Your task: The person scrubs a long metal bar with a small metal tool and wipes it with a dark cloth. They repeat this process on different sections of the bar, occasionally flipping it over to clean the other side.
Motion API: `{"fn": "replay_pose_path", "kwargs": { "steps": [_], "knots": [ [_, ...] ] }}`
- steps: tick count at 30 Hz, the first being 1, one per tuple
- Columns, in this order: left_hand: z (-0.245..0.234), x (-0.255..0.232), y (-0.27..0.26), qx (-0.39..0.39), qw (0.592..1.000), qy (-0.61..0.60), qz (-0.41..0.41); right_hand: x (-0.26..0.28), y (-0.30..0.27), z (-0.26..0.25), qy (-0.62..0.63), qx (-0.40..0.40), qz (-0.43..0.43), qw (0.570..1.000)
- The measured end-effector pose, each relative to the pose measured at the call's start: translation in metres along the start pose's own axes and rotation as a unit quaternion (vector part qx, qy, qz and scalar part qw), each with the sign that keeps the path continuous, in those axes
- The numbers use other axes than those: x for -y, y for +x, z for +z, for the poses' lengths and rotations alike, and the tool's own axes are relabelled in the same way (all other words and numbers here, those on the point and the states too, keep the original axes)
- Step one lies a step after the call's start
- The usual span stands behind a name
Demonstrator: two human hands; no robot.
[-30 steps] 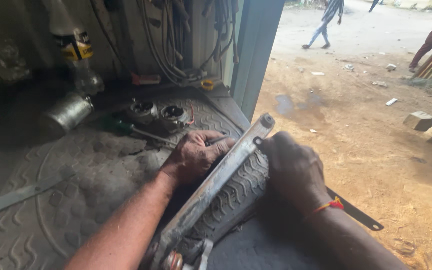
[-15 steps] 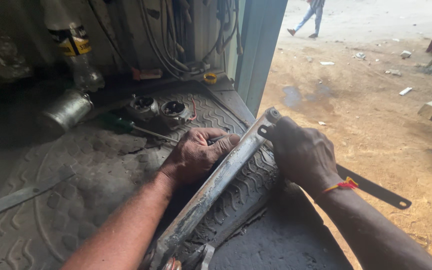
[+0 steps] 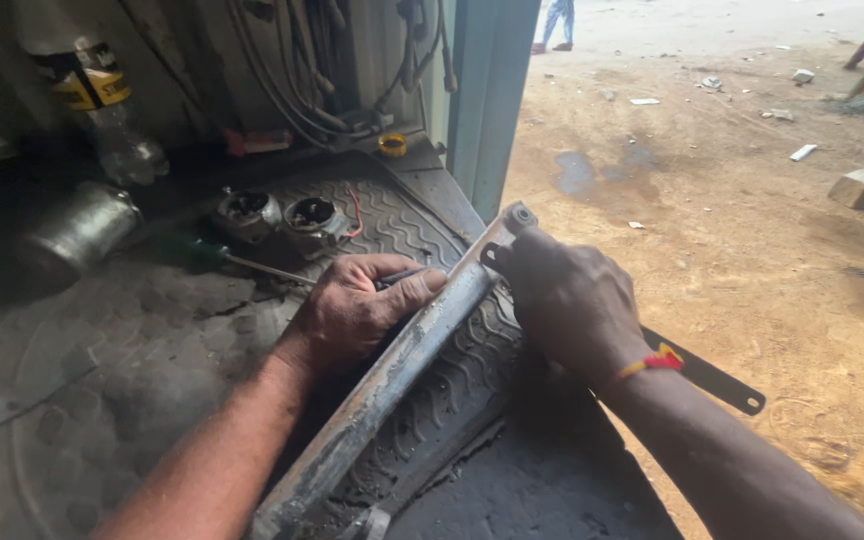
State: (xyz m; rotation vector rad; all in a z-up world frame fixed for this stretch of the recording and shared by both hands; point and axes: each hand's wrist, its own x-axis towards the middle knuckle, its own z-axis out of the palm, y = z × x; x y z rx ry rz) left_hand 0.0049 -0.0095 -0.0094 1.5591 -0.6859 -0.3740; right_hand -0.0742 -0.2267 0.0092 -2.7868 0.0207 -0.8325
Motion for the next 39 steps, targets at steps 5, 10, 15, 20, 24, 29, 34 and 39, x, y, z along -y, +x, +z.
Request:
{"fn": "replay_pose_path", "kwargs": {
  "steps": [5, 10, 15, 20, 24, 29, 34, 39],
  "knots": [
    [-0.001, -0.003, 0.002, 0.013, 1.000, -0.026, -0.010, -0.008, -0.003, 0.005, 0.019, -0.024, -0.040, 0.999],
    [-0.005, -0.001, 0.002, 0.027, 0.999, -0.044, 0.001, 0.002, -0.010, 0.011, 0.009, -0.016, -0.052, 0.998],
    [0.000, -0.002, 0.001, 0.010, 0.999, -0.031, 0.002, 0.003, -0.005, 0.004, 0.026, -0.026, -0.027, 0.999],
    [-0.004, -0.008, -0.003, 0.013, 0.999, -0.030, -0.029, 0.023, -0.012, -0.008, 0.018, 0.071, 0.050, 0.996],
    [0.000, -0.003, 0.001, 0.010, 1.000, -0.014, 0.012, 0.020, -0.007, -0.011, 0.008, 0.060, 0.057, 0.996],
    [-0.002, -0.006, -0.001, 0.020, 0.999, -0.027, -0.022, 0.030, -0.020, -0.009, 0.015, 0.059, -0.002, 0.998],
    [-0.004, -0.006, -0.001, 0.035, 0.999, -0.036, 0.012, 0.035, -0.016, -0.010, -0.018, 0.069, 0.041, 0.997],
    [-0.001, -0.002, 0.002, 0.031, 0.998, -0.047, 0.035, 0.025, -0.027, -0.007, 0.073, 0.002, 0.006, 0.997]
  ]
}}
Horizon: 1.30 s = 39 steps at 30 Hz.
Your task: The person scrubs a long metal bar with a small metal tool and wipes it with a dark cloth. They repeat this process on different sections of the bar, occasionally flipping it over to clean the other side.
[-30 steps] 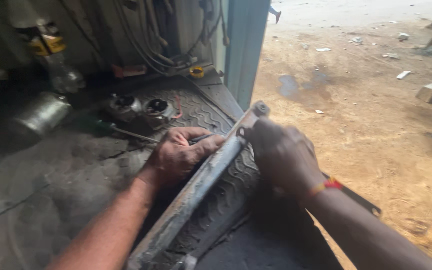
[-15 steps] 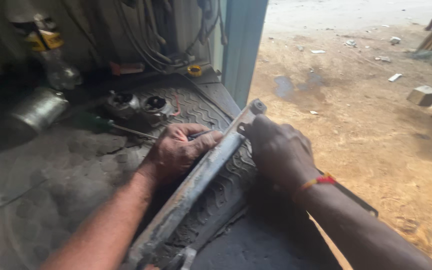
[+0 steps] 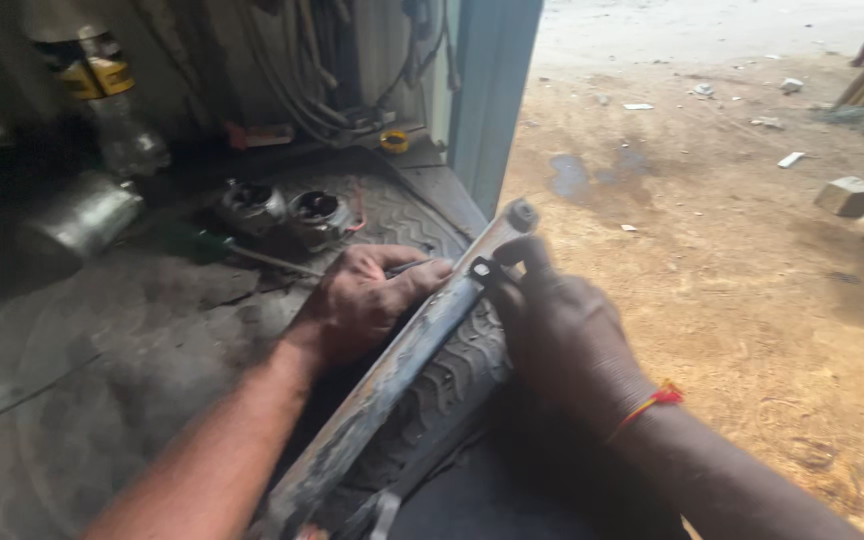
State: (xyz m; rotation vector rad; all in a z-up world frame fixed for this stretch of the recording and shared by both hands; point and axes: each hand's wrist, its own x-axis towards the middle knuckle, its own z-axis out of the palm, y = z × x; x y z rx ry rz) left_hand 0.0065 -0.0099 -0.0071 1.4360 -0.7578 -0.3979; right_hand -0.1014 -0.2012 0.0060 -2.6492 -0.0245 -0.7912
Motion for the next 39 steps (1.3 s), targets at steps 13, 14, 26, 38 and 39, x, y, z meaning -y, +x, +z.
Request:
{"fn": "replay_pose_path", "kwargs": {
  "steps": [13, 14, 26, 38, 39],
  "knots": [
    [-0.002, -0.006, -0.008, -0.015, 0.999, 0.032, -0.028, 0.035, -0.002, -0.017, 0.019, 0.041, -0.014, 0.999],
    [-0.004, -0.007, -0.008, -0.010, 0.999, 0.037, -0.017, 0.040, -0.006, -0.017, 0.028, 0.053, -0.008, 0.998],
    [0.000, -0.015, -0.010, -0.024, 0.994, 0.108, -0.004, 0.041, -0.010, -0.026, -0.002, 0.054, 0.025, 0.998],
    [-0.005, -0.007, -0.010, -0.005, 0.999, 0.034, -0.007, 0.050, -0.013, -0.023, -0.046, 0.046, -0.027, 0.997],
    [-0.006, -0.009, -0.009, -0.002, 1.000, 0.021, -0.012, 0.053, -0.018, -0.025, -0.031, 0.048, -0.048, 0.997]
  ]
}}
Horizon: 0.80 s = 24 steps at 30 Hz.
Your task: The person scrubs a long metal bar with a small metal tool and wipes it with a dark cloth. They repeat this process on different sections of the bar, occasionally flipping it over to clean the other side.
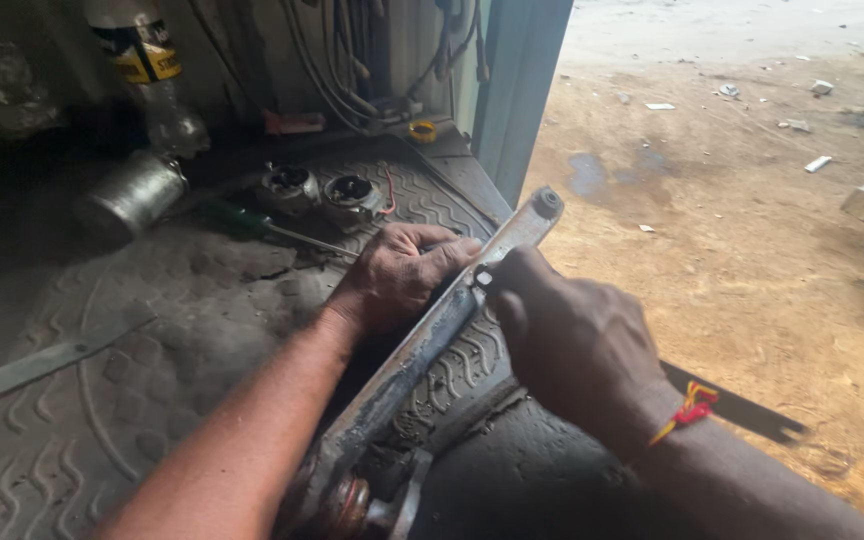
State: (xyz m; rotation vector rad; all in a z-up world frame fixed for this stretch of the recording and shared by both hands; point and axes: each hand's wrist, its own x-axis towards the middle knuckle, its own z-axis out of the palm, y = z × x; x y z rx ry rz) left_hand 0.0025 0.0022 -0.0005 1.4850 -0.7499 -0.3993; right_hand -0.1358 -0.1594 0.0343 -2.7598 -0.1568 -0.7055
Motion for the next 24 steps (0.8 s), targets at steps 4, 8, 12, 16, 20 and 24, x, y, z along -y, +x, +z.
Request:
{"fn": "replay_pose_path", "kwargs": {
  "steps": [4, 8, 12, 16, 20, 24],
  "knots": [
    [0.004, 0.002, -0.001, -0.011, 0.999, 0.039, 0.014, -0.002, 0.005, -0.002, -0.017, 0.004, 0.043, 0.999],
    [0.000, 0.003, -0.002, 0.002, 0.999, 0.029, 0.037, 0.009, -0.004, -0.002, 0.015, 0.004, -0.017, 1.000],
    [0.004, 0.013, 0.007, 0.015, 0.999, -0.032, 0.016, 0.000, -0.003, -0.004, -0.024, 0.007, -0.004, 1.000],
    [-0.002, 0.016, 0.007, 0.000, 0.999, -0.037, -0.006, 0.002, -0.009, 0.000, -0.012, -0.030, -0.075, 0.997],
    [-0.003, 0.013, 0.003, -0.004, 0.999, 0.019, 0.027, 0.006, -0.002, 0.003, -0.035, -0.025, -0.049, 0.998],
    [0.002, 0.010, 0.004, -0.001, 1.000, 0.014, 0.009, 0.005, -0.010, 0.001, -0.025, -0.024, -0.062, 0.997]
  ]
}}
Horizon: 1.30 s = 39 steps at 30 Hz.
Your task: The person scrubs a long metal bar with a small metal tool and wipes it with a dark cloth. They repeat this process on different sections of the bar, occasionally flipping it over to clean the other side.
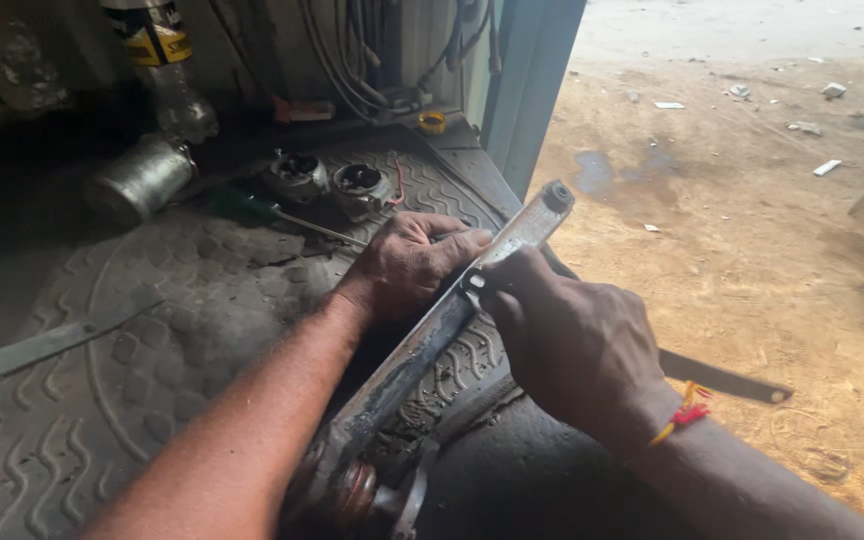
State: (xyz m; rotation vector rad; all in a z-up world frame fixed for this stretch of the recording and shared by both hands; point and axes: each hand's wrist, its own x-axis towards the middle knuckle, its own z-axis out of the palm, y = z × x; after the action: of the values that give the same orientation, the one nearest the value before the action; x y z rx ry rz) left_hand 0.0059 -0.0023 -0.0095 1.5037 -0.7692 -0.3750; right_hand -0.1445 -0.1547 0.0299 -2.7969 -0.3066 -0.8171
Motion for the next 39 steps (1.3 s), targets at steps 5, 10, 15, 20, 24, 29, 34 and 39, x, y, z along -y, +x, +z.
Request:
{"fn": "replay_pose_path", "kwargs": {
  "steps": [5, 10, 15, 20, 24, 29, 34, 39],
  "knots": [
    [-0.003, -0.001, 0.001, 0.004, 0.998, 0.032, 0.045, 0.004, -0.003, -0.001, 0.022, -0.022, -0.043, 0.999],
    [-0.005, -0.002, -0.003, -0.014, 0.993, 0.108, 0.044, 0.006, -0.002, 0.002, 0.008, -0.047, -0.044, 0.998],
    [-0.003, 0.004, 0.002, 0.001, 1.000, 0.016, 0.011, -0.003, 0.001, 0.007, -0.017, -0.047, -0.035, 0.998],
    [-0.003, 0.005, 0.004, 0.003, 0.999, 0.020, 0.041, 0.001, -0.005, 0.006, -0.026, -0.047, -0.070, 0.996],
    [-0.005, 0.003, 0.003, -0.004, 0.998, 0.056, 0.038, 0.006, -0.004, 0.003, 0.002, -0.044, -0.051, 0.998],
    [-0.001, 0.003, -0.003, -0.008, 0.999, 0.023, 0.031, 0.013, -0.015, -0.002, 0.032, -0.075, -0.117, 0.990],
    [-0.003, -0.014, -0.024, -0.071, 0.993, 0.091, 0.016, 0.004, -0.009, -0.004, 0.036, -0.070, -0.050, 0.996],
    [-0.017, -0.047, -0.075, -0.127, 0.966, 0.224, -0.014, -0.002, -0.010, -0.009, 0.027, -0.007, 0.017, 0.999]
  ]
}}
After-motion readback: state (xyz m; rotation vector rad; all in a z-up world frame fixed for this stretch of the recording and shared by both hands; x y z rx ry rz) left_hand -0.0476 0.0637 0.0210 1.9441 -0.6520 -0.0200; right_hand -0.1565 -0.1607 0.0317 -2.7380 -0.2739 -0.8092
